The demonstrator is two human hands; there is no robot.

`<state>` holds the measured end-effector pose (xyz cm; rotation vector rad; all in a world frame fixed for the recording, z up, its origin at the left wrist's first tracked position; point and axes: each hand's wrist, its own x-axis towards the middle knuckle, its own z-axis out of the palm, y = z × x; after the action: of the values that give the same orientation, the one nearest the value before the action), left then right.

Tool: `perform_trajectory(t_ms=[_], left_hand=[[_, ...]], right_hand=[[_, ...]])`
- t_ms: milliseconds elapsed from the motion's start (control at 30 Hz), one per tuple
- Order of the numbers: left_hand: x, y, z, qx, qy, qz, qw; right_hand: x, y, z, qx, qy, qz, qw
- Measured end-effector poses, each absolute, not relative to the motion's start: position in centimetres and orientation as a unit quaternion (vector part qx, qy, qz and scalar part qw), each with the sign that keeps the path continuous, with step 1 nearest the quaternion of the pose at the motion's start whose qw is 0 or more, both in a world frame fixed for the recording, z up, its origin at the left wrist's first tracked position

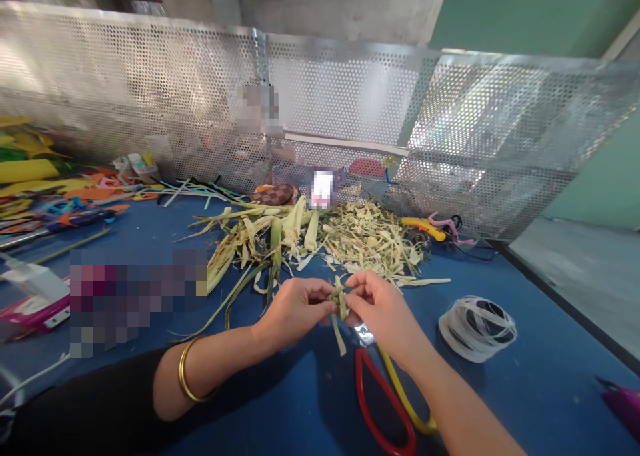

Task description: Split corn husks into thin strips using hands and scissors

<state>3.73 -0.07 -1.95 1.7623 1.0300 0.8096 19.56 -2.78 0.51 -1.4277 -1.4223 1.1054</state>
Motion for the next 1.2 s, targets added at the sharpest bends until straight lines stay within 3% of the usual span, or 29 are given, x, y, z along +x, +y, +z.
perform_trajectory(t_ms=[167,300,500,600,767,1067,1200], left_hand=[[3.6,0.0,-1.9,0.72,0.367,0.296,0.51],[3.7,0.0,-2.0,0.694,0.352,0.265,0.568],[3.7,-0.5,-1.2,0.649,0.285,0.169,0.685],[3.5,-0.6,-0.5,0.654,0.251,0.155,0.697],[3.5,-0.9,-0.3,0.612,0.267,0.143,0.731],[4.4,-2.1,-1.7,0.552,0.363,0.147,0.736],[4.6,-2.4,-1.5,0.575,0.374,0.136,0.715]], right_hand=[[19.7,-2.8,0.5,-0.552,-0.558,0.487,0.383],[19.7,-2.6,0.3,-0.583,-0.562,0.457,0.367],[20.0,-1.5,-1.2,-0.583,-0.567,0.358,0.458],[20.1,-1.0,-2.0,-0.603,-0.559,0.276,0.498],[19.8,-0.8,-2.5,-0.618,-0.599,0.201,0.468],[18.1,-1.3,-2.6,-0.594,-0.642,0.19,0.446],[17.9,-1.4,-2.7,-0.607,-0.607,0.195,0.475]])
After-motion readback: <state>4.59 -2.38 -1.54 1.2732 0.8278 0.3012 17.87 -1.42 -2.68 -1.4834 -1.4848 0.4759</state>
